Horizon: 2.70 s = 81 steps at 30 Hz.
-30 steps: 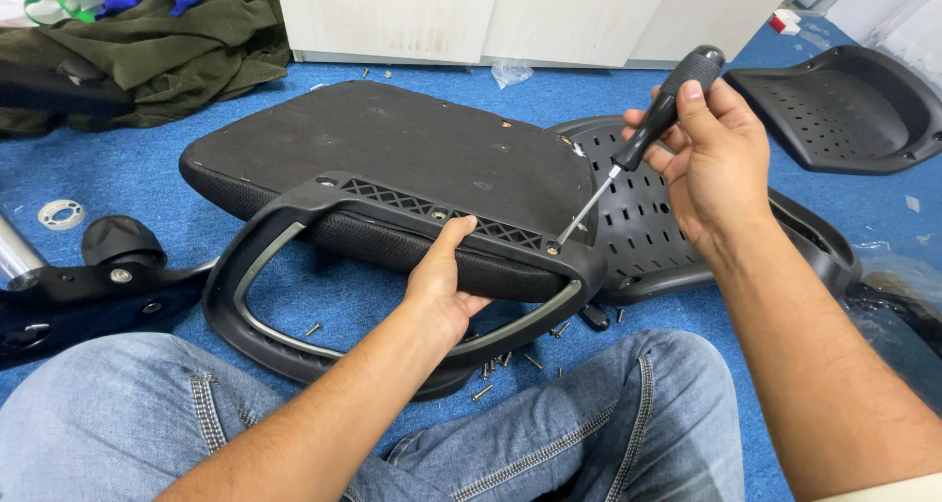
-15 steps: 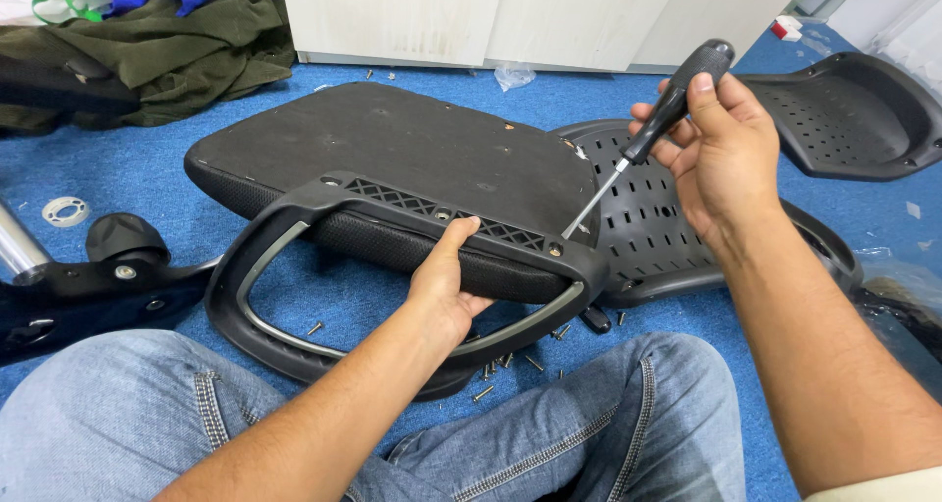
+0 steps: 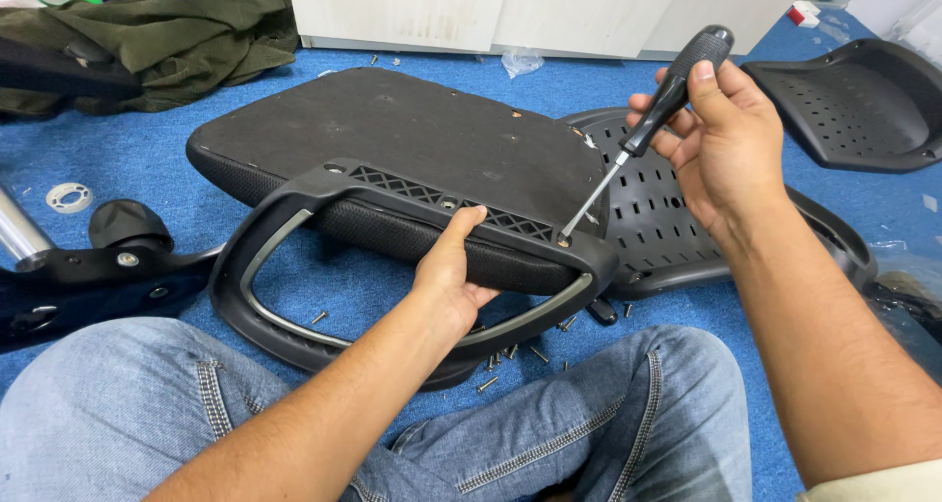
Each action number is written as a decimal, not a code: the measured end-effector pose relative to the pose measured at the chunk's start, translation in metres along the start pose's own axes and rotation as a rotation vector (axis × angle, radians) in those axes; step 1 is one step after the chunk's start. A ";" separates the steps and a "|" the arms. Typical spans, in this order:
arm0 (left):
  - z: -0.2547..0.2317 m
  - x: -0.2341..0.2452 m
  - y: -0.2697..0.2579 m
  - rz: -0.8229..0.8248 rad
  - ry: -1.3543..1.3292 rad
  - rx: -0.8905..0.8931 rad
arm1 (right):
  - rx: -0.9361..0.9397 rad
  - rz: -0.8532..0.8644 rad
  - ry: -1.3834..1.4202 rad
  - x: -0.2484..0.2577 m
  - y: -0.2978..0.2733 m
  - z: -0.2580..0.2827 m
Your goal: The person sits on the floor and attaches a black plastic armrest to an overturned office chair base. They align the armrest, insert screws, and tighten them with a screwdriver.
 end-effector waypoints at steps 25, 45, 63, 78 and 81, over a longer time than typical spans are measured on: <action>-0.001 -0.001 -0.002 -0.009 0.008 0.001 | -0.073 0.032 -0.022 0.007 0.018 -0.010; 0.000 0.000 0.000 -0.018 0.016 0.000 | -0.101 0.097 -0.053 -0.007 0.023 -0.008; 0.003 0.002 0.004 -0.015 0.004 0.009 | -0.066 0.044 -0.958 -0.024 0.052 0.027; 0.002 0.002 0.001 0.001 0.008 0.013 | 0.017 0.100 -0.669 -0.017 0.045 0.029; 0.003 0.002 0.002 0.005 0.009 0.016 | 0.092 0.209 -0.413 -0.019 0.032 0.035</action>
Point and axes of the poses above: each hand's wrist, its own y-axis towards the middle knuckle, its own x-axis out of the back of the hand, z = x × y, the point moved 4 cm from there along y, towards the middle knuckle, and after that the axes turned 2 degrees about -y, right-handed, at the moved point
